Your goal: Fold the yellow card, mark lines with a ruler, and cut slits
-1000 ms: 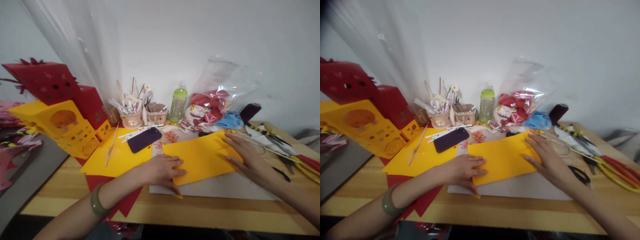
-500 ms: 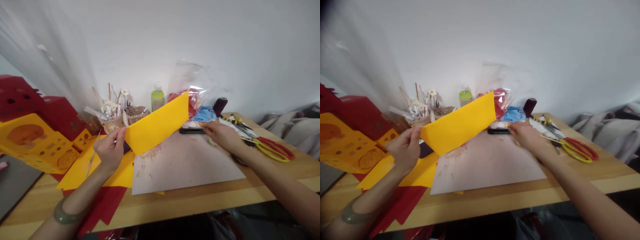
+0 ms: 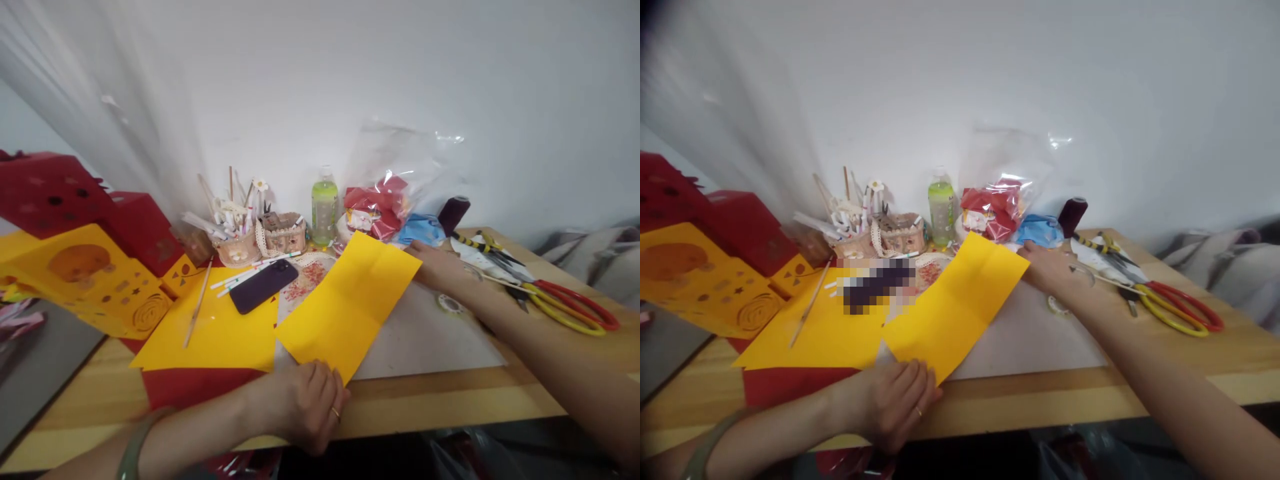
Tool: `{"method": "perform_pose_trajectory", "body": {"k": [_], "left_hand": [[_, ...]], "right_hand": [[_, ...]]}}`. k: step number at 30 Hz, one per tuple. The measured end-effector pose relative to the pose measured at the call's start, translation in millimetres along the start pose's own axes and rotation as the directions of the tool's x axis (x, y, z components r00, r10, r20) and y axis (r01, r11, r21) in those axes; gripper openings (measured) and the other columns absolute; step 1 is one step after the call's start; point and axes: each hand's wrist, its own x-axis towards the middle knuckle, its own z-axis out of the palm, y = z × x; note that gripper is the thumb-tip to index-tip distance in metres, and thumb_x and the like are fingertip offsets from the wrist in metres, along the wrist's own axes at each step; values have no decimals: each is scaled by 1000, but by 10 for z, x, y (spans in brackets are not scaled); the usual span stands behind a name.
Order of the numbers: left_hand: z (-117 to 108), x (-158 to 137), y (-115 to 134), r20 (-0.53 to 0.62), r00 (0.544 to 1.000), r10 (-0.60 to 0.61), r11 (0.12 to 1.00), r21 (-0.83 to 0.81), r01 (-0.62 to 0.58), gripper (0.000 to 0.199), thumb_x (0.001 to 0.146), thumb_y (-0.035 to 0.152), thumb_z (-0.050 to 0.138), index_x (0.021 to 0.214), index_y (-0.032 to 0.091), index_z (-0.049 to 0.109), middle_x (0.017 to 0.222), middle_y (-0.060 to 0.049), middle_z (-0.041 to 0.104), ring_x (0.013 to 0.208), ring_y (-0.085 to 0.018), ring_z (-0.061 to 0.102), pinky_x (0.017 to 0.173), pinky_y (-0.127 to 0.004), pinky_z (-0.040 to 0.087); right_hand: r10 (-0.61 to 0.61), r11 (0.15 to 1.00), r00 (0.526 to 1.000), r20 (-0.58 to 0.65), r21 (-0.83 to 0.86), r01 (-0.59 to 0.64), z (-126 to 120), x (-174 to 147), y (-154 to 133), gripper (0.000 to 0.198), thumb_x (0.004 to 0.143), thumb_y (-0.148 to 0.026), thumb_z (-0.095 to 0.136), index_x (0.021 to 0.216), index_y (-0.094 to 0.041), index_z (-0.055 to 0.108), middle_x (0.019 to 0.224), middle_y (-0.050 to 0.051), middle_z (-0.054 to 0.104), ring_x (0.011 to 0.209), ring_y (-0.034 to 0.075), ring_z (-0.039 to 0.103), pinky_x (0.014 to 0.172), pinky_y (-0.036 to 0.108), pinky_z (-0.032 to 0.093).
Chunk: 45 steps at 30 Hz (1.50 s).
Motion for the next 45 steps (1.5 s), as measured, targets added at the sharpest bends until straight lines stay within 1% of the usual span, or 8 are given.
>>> {"method": "perform_pose_trajectory", "body": {"k": [6,10,14,19,27,32,38,45], "left_hand": [[163,-9,78,125,991,-41,996,-80,51,18,86,17,53,73,8,62,66,-7,63,53,-15,57,45,-26,41],[271,-71,-47,312,922,-229,884,-331,332,47,87,55,42,70,15,60,65,-3,59,58,-16,56,47,-26,40],[350,-178,-262,452,863,-225,791,-434,432,31,88,45,51,106,22,61,109,-5,63,96,-19,58,78,-29,46],[394,-248,-354,643,742,-187,658,-479,581,79,80,66,42,142,19,24,148,-7,27,135,-28,21,107,-46,21],[340,-220,-410,723,682,-114,541,-531,653,82,82,69,33,144,20,13,151,-4,14,139,-24,8,110,-45,8],[337,-206,-449,751,655,-88,573,-500,650,49,97,36,22,143,21,17,151,1,16,139,-18,9,110,-44,9],[467,-194,-501,779,590,-210,610,-368,702,49,96,36,23,143,20,20,150,-1,16,138,-20,11,108,-49,10],[468,-182,-535,794,578,-186,638,-350,686,50,96,35,22,143,20,15,151,1,13,139,-20,8,108,-50,10]], "right_hand": [[200,976,966,-161,-54,-211,-549,14,290,26,87,-31,49,105,-13,54,109,15,56,89,25,58,64,37,48],[210,977,957,-198,14,-211,-794,-226,171,27,86,-29,41,107,-13,50,80,16,62,68,28,60,51,34,42],[-21,994,996,-88,103,30,-585,-676,-336,22,78,-30,54,99,-22,52,82,5,66,70,24,62,56,31,43],[-166,958,985,-56,227,175,-160,-1067,-901,29,92,-42,36,85,-20,52,72,5,67,65,22,65,54,30,42],[-245,934,964,-102,240,263,-149,-1239,-1251,35,90,-52,34,79,-22,48,67,2,64,60,21,62,52,30,35],[-328,924,941,-82,183,337,-148,-1234,-1298,38,93,-51,28,79,-21,48,66,2,62,58,21,61,51,30,34],[-305,947,951,-53,94,308,-126,-1095,-1232,43,94,-51,21,80,-21,48,66,2,63,59,23,63,49,30,30],[-415,910,910,9,0,415,-48,-954,-1243,41,93,-50,30,78,-19,53,67,5,64,60,23,63,48,29,24]]}}
